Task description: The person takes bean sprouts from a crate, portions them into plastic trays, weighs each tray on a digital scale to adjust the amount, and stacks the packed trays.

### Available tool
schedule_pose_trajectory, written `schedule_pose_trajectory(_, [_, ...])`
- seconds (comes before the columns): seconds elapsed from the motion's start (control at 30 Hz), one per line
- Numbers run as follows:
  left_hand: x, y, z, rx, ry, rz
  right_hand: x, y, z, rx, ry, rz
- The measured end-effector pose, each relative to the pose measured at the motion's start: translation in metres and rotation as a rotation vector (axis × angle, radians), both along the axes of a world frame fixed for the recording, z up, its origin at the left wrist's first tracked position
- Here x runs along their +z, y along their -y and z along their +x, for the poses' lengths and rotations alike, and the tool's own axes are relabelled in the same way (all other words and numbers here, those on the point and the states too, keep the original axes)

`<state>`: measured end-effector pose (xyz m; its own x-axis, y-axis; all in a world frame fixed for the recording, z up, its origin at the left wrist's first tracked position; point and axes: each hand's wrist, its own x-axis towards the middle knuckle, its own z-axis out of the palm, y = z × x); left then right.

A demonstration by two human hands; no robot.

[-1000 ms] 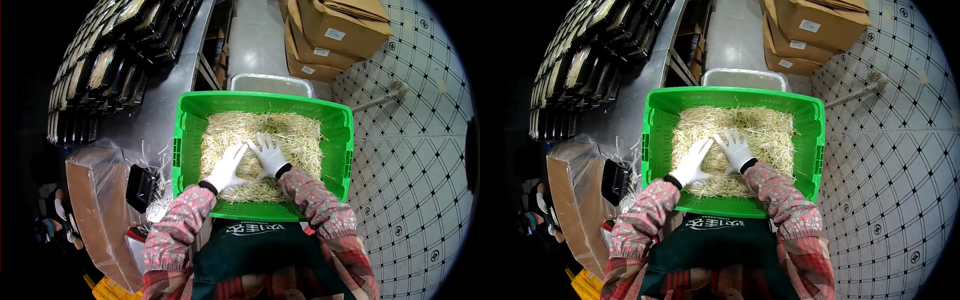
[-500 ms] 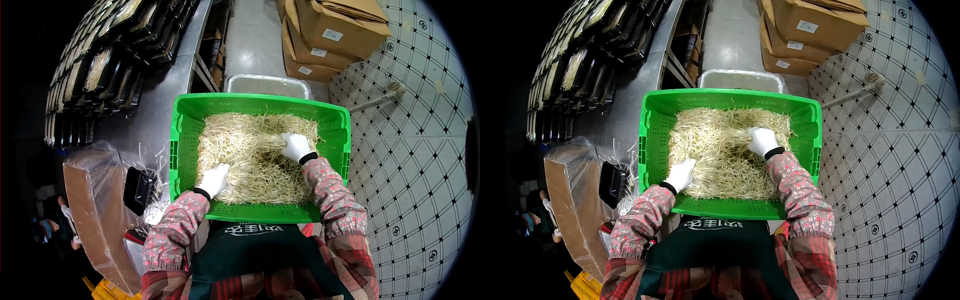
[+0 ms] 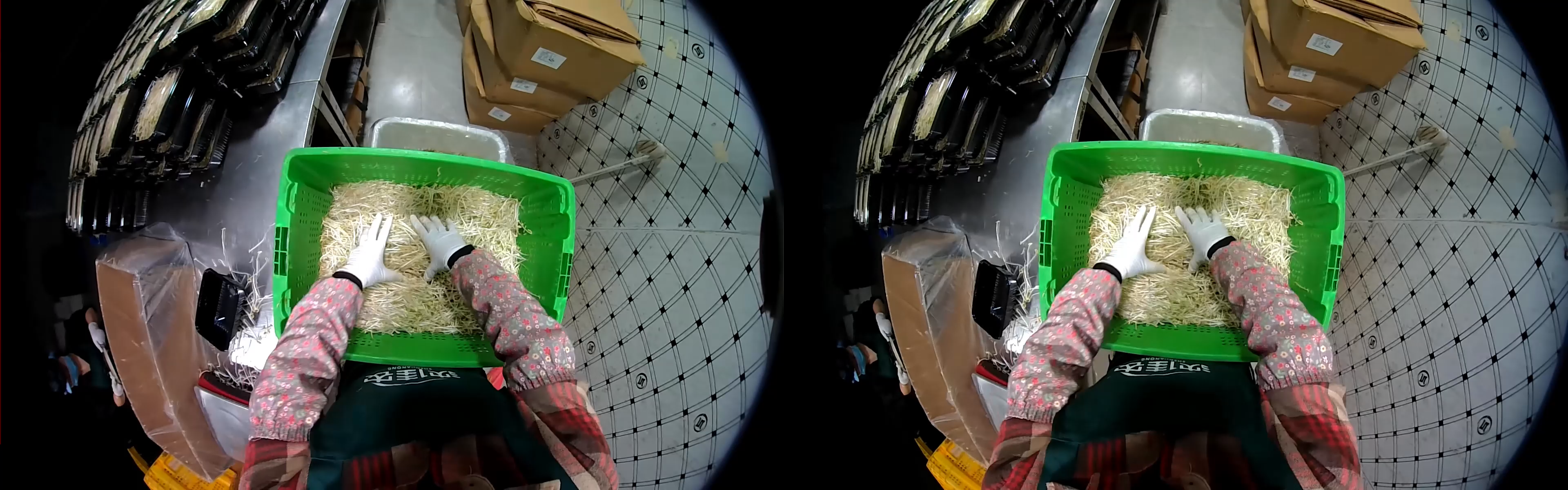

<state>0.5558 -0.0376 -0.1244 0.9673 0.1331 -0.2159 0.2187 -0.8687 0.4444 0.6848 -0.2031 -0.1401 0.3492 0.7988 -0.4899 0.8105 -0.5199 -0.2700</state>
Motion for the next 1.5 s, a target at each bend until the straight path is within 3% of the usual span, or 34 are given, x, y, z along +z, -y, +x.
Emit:
schedule_pose_trajectory(0.03, [-0.005, 0.002, 0.004, 0.002, 0.001, -0.004, -0.003, 0.000, -0.003, 0.002, 0.001, -0.004])
schedule_pose_trajectory(0.1, [-0.013, 0.004, 0.009, 0.139, -0.403, -0.134, -0.007, -0.004, -0.011, -0.117, -0.144, -0.080])
schedule_pose_trajectory(0.13, [-0.030, 0.002, 0.005, 0.104, -0.393, -0.130, -0.015, 0.007, -0.018, -0.143, -0.058, 0.094])
schedule_pose_trajectory(0.2, [-0.054, -0.002, -0.008, 0.036, -0.328, -0.107, -0.027, 0.020, -0.010, -0.145, -0.083, 0.119])
schedule_pose_trajectory(0.3, [-0.041, -0.002, -0.027, -0.001, -0.197, -0.062, -0.031, 0.039, 0.025, -0.271, -0.097, 0.094])
schedule_pose_trajectory(0.37, [-0.041, -0.015, -0.040, -0.061, -0.076, -0.084, -0.071, 0.058, 0.058, -0.290, -0.113, 0.292])
schedule_pose_trajectory(0.4, [-0.031, -0.018, -0.036, -0.088, -0.291, -0.146, -0.005, 0.042, 0.058, -0.450, -0.168, 0.172])
schedule_pose_trajectory(0.43, [-0.026, -0.017, -0.036, -0.087, -0.293, -0.146, 0.038, 0.029, 0.051, -0.449, -0.119, 0.269])
schedule_pose_trajectory(0.5, [-0.017, -0.009, -0.034, -0.054, -0.236, -0.232, 0.011, 0.002, 0.045, -0.343, -0.214, 0.345])
schedule_pose_trajectory(0.63, [-0.015, -0.020, -0.051, 0.166, -0.212, -0.384, -0.006, -0.032, 0.007, 0.006, -0.242, -0.048])
schedule_pose_trajectory(0.7, [-0.049, -0.039, -0.072, 0.550, -0.141, -0.809, -0.010, -0.041, 0.019, 0.036, -0.312, -0.145])
schedule_pose_trajectory(0.77, [-0.072, -0.038, -0.081, 0.809, -0.097, -0.795, -0.011, -0.051, 0.033, -0.015, -0.402, -0.039])
schedule_pose_trajectory(0.83, [-0.083, -0.020, -0.074, 0.875, -0.148, -1.096, -0.010, -0.058, 0.032, -0.065, -0.483, 0.066])
schedule_pose_trajectory(0.87, [-0.038, -0.010, -0.057, 0.718, -0.220, -0.822, -0.010, -0.061, 0.023, -0.141, -0.464, 0.138])
schedule_pose_trajectory(0.9, [-0.044, -0.002, -0.051, 0.797, -0.114, -0.986, -0.011, -0.063, 0.014, -0.217, -0.442, 0.209])
schedule_pose_trajectory(0.97, [-0.050, -0.002, -0.058, 0.926, 0.000, -1.547, -0.011, -0.056, -0.001, -0.063, -0.377, 0.088])
schedule_pose_trajectory(1.07, [-0.018, -0.029, -0.078, 0.994, -0.016, -1.318, 0.030, -0.038, -0.018, -0.037, -0.371, -0.054])
schedule_pose_trajectory(1.17, [0.014, -0.038, -0.094, 0.997, 0.105, -1.325, 0.029, -0.017, -0.065, 0.018, -0.066, 0.175])
schedule_pose_trajectory(1.3, [0.060, -0.040, -0.111, 0.858, 0.189, -1.352, 0.034, -0.026, -0.106, -0.090, 0.088, 0.124])
schedule_pose_trajectory(1.37, [0.090, -0.045, -0.131, 0.775, 0.259, -1.223, 0.023, -0.039, -0.068, -0.233, -0.099, 0.067])
schedule_pose_trajectory(1.5, [0.131, -0.068, -0.169, 0.816, 0.461, -0.908, -0.002, -0.035, -0.011, -0.278, -0.003, 0.153])
